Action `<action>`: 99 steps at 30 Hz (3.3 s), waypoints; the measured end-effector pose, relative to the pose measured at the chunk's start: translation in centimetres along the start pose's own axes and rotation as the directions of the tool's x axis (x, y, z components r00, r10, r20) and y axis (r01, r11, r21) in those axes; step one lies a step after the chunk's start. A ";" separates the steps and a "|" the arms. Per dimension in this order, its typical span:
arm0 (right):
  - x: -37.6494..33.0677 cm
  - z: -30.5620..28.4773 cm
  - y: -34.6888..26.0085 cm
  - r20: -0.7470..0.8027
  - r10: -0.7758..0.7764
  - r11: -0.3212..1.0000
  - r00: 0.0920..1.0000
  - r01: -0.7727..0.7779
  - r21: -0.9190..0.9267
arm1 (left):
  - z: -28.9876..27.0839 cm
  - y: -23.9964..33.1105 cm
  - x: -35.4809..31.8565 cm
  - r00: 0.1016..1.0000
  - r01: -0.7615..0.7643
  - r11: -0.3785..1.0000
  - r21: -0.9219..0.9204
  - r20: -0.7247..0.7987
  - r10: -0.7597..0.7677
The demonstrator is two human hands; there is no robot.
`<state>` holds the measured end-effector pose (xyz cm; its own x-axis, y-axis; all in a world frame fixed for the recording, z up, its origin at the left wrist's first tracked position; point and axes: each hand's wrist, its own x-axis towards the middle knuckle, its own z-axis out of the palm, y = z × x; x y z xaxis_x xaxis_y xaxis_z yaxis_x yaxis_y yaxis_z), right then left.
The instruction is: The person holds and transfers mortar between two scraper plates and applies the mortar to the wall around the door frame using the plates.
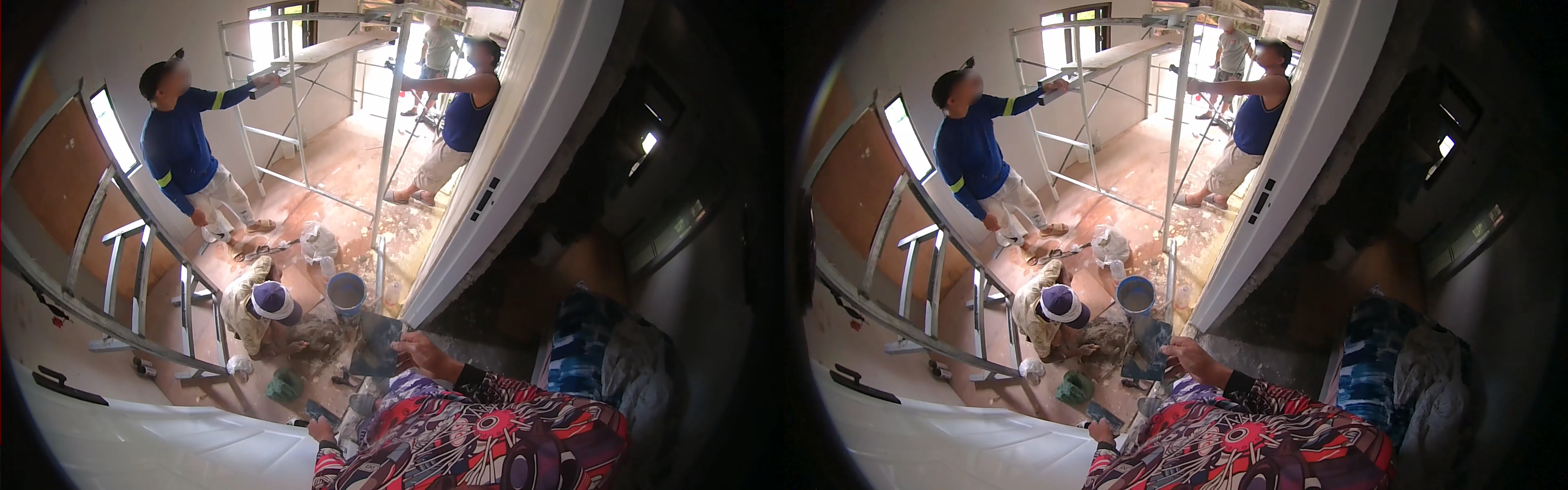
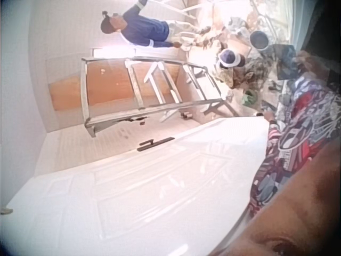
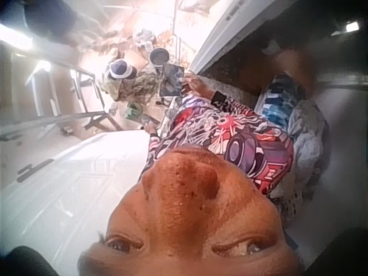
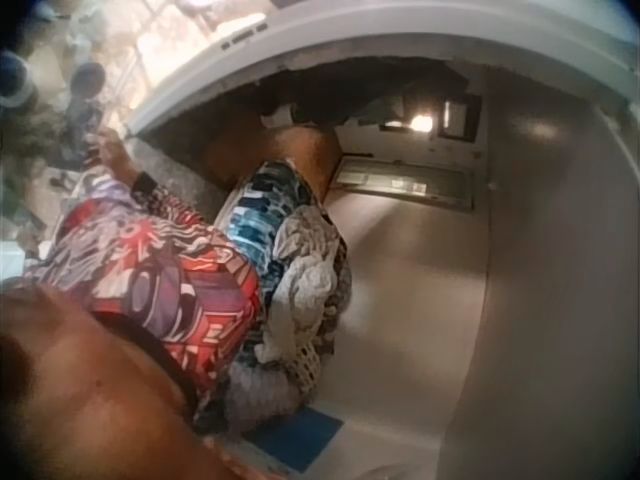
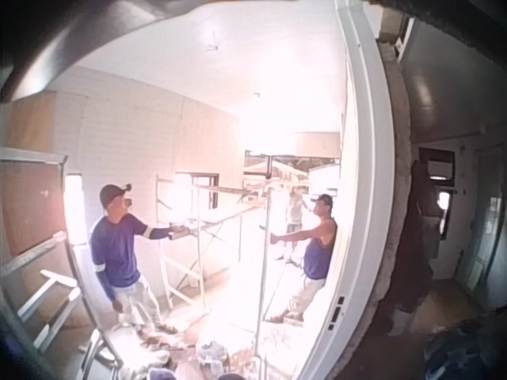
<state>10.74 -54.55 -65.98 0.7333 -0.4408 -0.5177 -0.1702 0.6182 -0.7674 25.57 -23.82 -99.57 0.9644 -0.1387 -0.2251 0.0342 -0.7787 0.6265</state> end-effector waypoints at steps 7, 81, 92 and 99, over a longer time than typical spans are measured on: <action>0.4 -0.6 0.5 -0.023 -0.013 1.000 1.000 0.013 0.022 | -0.7 1.2 -0.3 0.998 0.025 0.999 0.029 0.062 -0.027; 0.8 -0.6 0.7 -0.006 -0.024 1.000 1.000 0.024 0.009 | -0.6 0.9 0.1 1.000 0.011 1.000 0.013 0.021 -0.011; 0.8 -0.7 0.8 0.017 -0.054 0.999 0.998 0.054 0.007 | 0.2 -0.1 0.3 0.999 -0.039 0.999 -0.023 -0.001 0.039; 0.8 -0.5 0.7 0.006 -0.024 0.999 1.000 0.024 -0.022 | 0.7 -0.9 0.9 0.996 0.059 0.997 -0.053 0.073 -0.055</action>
<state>10.87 -54.84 -67.12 0.7414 -0.4513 -0.4967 -0.1666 0.5932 -0.7876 26.24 -23.68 -100.79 0.9394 -0.1402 -0.3128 0.1043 -0.7523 0.6506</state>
